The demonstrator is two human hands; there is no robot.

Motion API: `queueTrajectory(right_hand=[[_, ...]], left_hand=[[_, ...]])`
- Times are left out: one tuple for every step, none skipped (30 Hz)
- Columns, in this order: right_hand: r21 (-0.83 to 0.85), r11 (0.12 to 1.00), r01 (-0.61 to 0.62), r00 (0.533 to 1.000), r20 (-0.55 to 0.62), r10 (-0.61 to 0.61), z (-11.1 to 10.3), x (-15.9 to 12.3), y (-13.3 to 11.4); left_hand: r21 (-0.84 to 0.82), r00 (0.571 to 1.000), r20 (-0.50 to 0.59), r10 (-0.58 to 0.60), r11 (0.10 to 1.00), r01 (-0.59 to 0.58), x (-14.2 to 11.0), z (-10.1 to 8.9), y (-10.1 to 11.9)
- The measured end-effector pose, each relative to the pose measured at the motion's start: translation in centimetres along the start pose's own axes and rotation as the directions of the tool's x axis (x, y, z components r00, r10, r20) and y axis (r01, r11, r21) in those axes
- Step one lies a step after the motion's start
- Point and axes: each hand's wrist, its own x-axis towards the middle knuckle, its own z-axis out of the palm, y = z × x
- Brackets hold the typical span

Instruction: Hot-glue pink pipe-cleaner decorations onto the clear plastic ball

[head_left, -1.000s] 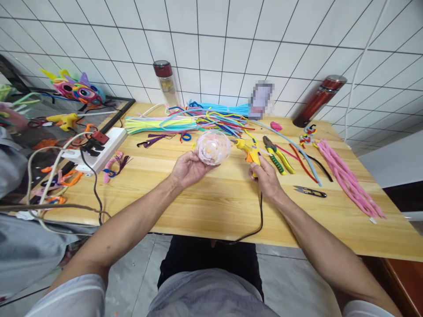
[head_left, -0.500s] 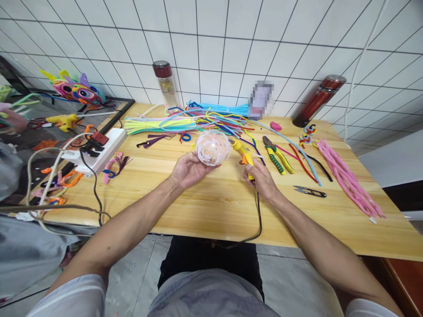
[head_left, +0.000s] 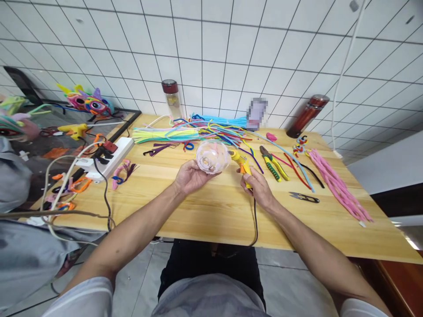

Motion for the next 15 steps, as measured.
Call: queueTrajectory(right_hand=[[0.005, 1.0, 0.01, 1.0, -0.007, -0.01, 0.0, -0.1, -0.3], [0.005, 1.0, 0.02, 1.0, -0.017, -0.02, -0.1, -0.1, -0.6], [-0.003, 1.0, 0.027, 0.999, -0.027, -0.027, -0.1, -0.2, -0.9], [-0.017, 0.999, 0.034, 0.999, -0.033, -0.035, -0.3, -0.3, -1.3], [-0.039, 0.998, 0.041, 0.998, -0.036, -0.042, -0.4, -0.3, -1.7], [-0.066, 0.997, 0.048, 0.998, -0.034, -0.05, -0.5, -0.3, -2.1], [-0.095, 0.994, 0.055, 0.998, -0.031, -0.059, -0.6, -0.3, -2.6], [-0.121, 0.991, 0.064, 0.997, -0.029, -0.068, -0.6, -0.3, -3.0], [-0.142, 0.987, 0.075, 0.996, -0.031, -0.08, -0.6, -0.2, -3.4], [-0.155, 0.984, 0.086, 0.995, -0.036, -0.093, -0.5, -0.1, -3.7], [-0.16, 0.982, 0.097, 0.994, -0.043, -0.105, -0.4, 0.0, -4.1], [-0.158, 0.982, 0.106, 0.992, -0.051, -0.115, -0.2, 0.1, -4.3], [-0.152, 0.982, 0.112, 0.991, -0.059, -0.122, 0.1, 0.2, -4.5], [-0.145, 0.983, 0.116, 0.99, -0.067, -0.126, 0.3, 0.3, -4.6], [-0.138, 0.983, 0.118, 0.989, -0.074, -0.129, 0.5, 0.4, -4.6]], left_hand=[[-0.004, 1.0, 0.006, 0.0, 1.0, 0.0, -0.1, 0.0, 0.1], [-0.006, 1.0, 0.018, -0.001, 1.0, 0.002, -0.1, -0.1, 0.3], [-0.008, 0.999, 0.035, -0.004, 1.0, 0.005, -0.2, -0.1, 0.5], [-0.008, 0.999, 0.052, -0.011, 1.0, 0.011, -0.2, -0.2, 0.7], [-0.009, 0.998, 0.067, -0.019, 1.0, 0.02, -0.3, -0.2, 0.9], [-0.011, 0.996, 0.079, -0.029, 0.999, 0.03, -0.4, -0.3, 1.1], [-0.014, 0.995, 0.089, -0.037, 0.999, 0.038, -0.5, -0.3, 1.2], [-0.019, 0.995, 0.095, -0.042, 0.999, 0.044, -0.6, -0.4, 1.3], [-0.025, 0.994, 0.1, -0.044, 0.999, 0.047, -0.6, -0.4, 1.5], [-0.031, 0.994, 0.104, -0.043, 0.998, 0.046, -0.7, -0.4, 1.5], [-0.038, 0.994, 0.106, -0.04, 0.998, 0.045, -0.7, -0.5, 1.6], [-0.045, 0.993, 0.108, -0.038, 0.998, 0.043, -0.7, -0.5, 1.7], [-0.052, 0.994, 0.107, -0.037, 0.998, 0.043, -0.7, -0.5, 1.7], [-0.059, 0.994, 0.106, -0.038, 0.997, 0.044, -0.7, -0.5, 1.8], [-0.066, 0.994, 0.103, -0.039, 0.997, 0.046, -0.7, -0.5, 1.8]])
